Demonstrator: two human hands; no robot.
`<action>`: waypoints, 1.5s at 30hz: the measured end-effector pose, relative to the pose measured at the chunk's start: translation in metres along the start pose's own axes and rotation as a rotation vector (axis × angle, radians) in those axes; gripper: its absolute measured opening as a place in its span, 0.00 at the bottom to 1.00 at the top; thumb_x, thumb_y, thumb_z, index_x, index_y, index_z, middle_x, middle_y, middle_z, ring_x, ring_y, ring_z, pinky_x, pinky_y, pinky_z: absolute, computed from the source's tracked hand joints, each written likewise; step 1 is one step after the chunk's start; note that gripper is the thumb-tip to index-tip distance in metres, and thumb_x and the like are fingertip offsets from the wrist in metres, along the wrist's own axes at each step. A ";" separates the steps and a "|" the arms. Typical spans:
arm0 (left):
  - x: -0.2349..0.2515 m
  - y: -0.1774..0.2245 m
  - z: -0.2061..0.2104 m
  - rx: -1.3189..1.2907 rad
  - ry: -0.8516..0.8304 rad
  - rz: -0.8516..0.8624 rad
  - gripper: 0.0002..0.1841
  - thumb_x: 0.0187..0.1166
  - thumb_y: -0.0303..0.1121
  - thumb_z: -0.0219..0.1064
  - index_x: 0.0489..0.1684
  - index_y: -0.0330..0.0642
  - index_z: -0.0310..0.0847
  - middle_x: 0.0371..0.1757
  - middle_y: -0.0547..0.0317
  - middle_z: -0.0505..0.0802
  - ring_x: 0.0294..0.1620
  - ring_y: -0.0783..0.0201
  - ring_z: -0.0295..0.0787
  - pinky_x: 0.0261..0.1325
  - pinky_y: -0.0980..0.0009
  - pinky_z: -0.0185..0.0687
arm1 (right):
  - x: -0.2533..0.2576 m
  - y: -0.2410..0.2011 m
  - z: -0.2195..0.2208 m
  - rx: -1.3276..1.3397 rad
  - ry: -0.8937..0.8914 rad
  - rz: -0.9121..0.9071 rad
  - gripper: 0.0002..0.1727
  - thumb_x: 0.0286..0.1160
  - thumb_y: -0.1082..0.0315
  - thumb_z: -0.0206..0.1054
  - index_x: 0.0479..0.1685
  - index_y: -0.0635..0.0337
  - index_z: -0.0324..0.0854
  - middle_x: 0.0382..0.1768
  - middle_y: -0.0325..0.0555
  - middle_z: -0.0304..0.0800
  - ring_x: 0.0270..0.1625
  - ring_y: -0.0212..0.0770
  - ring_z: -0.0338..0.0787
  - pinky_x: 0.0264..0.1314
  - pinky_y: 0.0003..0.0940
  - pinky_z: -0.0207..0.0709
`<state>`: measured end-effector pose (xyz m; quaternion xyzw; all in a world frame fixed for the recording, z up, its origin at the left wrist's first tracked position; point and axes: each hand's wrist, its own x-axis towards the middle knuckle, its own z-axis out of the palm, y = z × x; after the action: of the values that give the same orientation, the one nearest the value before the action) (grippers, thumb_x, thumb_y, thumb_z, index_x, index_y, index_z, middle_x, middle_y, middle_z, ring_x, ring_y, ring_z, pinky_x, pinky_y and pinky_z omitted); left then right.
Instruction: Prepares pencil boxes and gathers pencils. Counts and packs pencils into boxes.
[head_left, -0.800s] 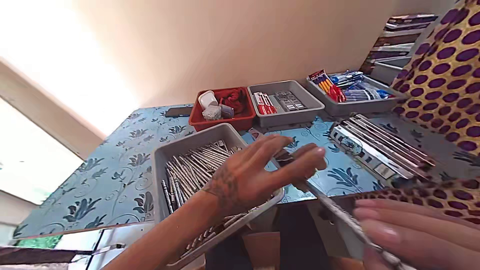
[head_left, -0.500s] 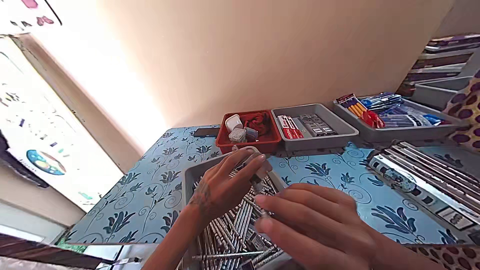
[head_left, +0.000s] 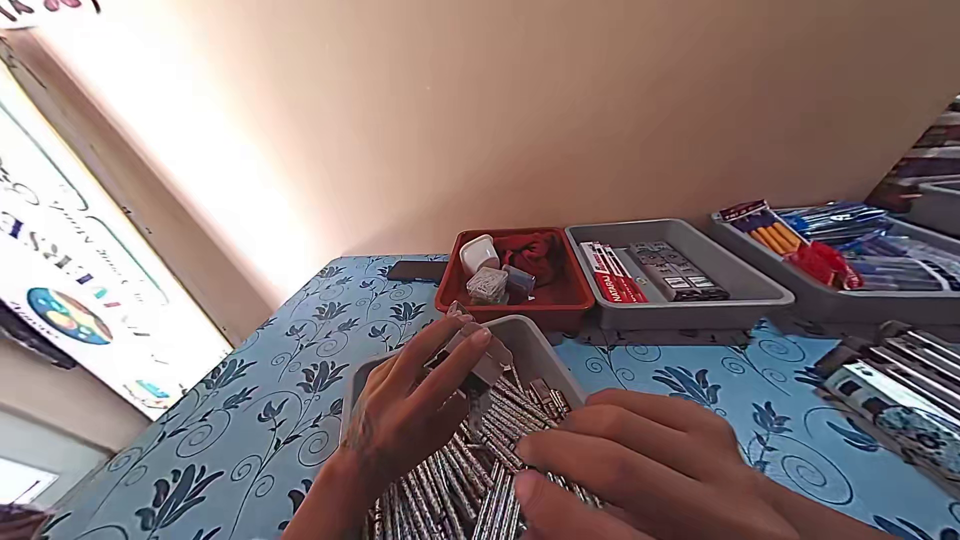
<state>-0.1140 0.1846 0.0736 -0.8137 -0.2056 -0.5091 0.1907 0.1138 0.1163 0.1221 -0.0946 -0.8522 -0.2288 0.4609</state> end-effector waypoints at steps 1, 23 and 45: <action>-0.001 -0.001 0.000 0.006 0.002 -0.015 0.24 0.82 0.37 0.69 0.75 0.51 0.72 0.71 0.51 0.85 0.69 0.69 0.83 0.66 0.80 0.78 | 0.000 0.000 -0.002 0.008 -0.025 0.031 0.09 0.88 0.61 0.61 0.43 0.56 0.80 0.30 0.43 0.85 0.29 0.39 0.79 0.34 0.28 0.70; -0.017 -0.005 0.006 0.087 -0.027 0.006 0.22 0.81 0.33 0.68 0.73 0.46 0.75 0.67 0.40 0.87 0.71 0.57 0.85 0.69 0.71 0.80 | 0.013 0.013 -0.038 0.258 -1.222 0.446 0.14 0.87 0.63 0.58 0.42 0.66 0.83 0.25 0.54 0.83 0.29 0.57 0.89 0.26 0.52 0.76; -0.018 -0.011 0.014 0.129 -0.078 -0.050 0.23 0.76 0.32 0.69 0.70 0.34 0.79 0.63 0.34 0.89 0.57 0.53 0.92 0.56 0.68 0.86 | 0.017 -0.017 -0.043 -0.199 -0.157 0.172 0.13 0.81 0.68 0.59 0.31 0.58 0.86 0.15 0.41 0.75 0.13 0.39 0.73 0.12 0.29 0.56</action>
<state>-0.1162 0.1991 0.0527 -0.8136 -0.2656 -0.4672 0.2220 0.1299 0.0803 0.1510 -0.2299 -0.8475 -0.2639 0.3991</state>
